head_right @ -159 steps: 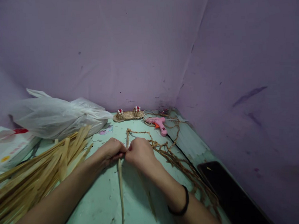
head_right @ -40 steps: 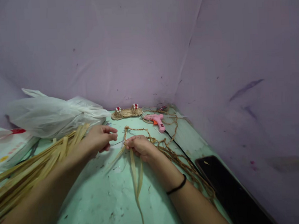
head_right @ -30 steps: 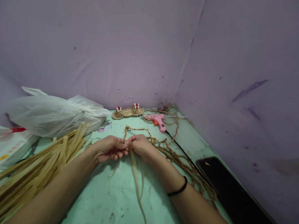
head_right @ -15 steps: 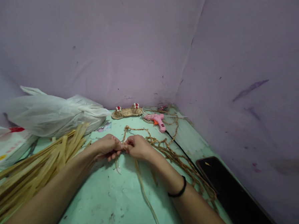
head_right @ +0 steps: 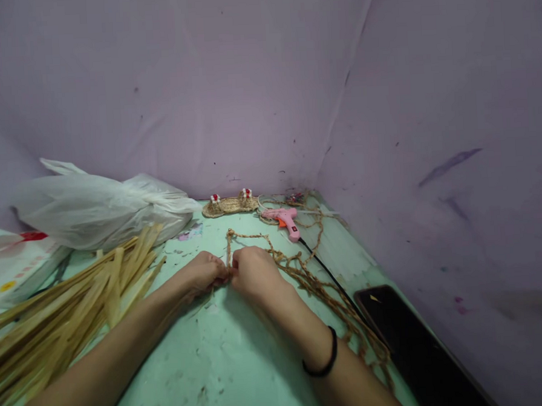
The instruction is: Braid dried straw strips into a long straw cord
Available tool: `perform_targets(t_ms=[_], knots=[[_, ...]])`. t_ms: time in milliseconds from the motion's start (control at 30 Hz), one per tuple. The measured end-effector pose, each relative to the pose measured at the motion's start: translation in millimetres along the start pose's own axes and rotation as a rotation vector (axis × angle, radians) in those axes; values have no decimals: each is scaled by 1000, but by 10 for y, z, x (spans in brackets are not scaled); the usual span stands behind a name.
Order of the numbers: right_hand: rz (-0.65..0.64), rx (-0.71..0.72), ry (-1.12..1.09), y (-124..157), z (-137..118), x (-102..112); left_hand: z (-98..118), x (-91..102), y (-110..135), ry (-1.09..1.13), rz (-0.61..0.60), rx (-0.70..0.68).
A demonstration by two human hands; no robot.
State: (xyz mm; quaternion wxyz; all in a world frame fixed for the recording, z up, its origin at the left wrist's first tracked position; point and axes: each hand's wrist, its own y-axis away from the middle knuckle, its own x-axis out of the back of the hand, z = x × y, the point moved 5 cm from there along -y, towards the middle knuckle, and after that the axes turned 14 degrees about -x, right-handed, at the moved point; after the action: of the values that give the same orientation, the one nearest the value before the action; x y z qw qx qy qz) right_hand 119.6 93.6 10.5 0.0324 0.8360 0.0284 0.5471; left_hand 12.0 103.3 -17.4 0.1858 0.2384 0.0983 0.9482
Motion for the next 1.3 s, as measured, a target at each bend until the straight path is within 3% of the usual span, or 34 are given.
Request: perform_targets(t_ms=[133,300,500,633,733,800,867,933,1000,1133,1300], knots=[[-37,-129,43,63,-21,38,24,-45,43,48,65,20],[-19,-120,103,198,-177,35,-48,-44,78,252,60,115],[7,-64,91,274,-256,58,-81,26,59,401,-22,-3],[-23,-33,-153,132,-112,125,-50,53,79,474,-62,-17],[-3,-179,-468,-17,74,138,-40,70,67,497,-88,-40],[-181,-296,-693,-51,107,24,-56,80,48,489,-100,-47],[-451,-400,-901,-6,45,-125,-69,85,31,470,-111,-56],[-615,-438,-1016,54,-36,-213,-69,90,23,430,-109,-73],[-588,-427,-993,52,-39,-248,-58,97,23,357,-87,-95],[-383,-352,-803,-68,96,-324,-28,108,36,123,-47,-168],[-323,-285,-817,-115,157,-411,-22,113,57,-71,-65,-251]])
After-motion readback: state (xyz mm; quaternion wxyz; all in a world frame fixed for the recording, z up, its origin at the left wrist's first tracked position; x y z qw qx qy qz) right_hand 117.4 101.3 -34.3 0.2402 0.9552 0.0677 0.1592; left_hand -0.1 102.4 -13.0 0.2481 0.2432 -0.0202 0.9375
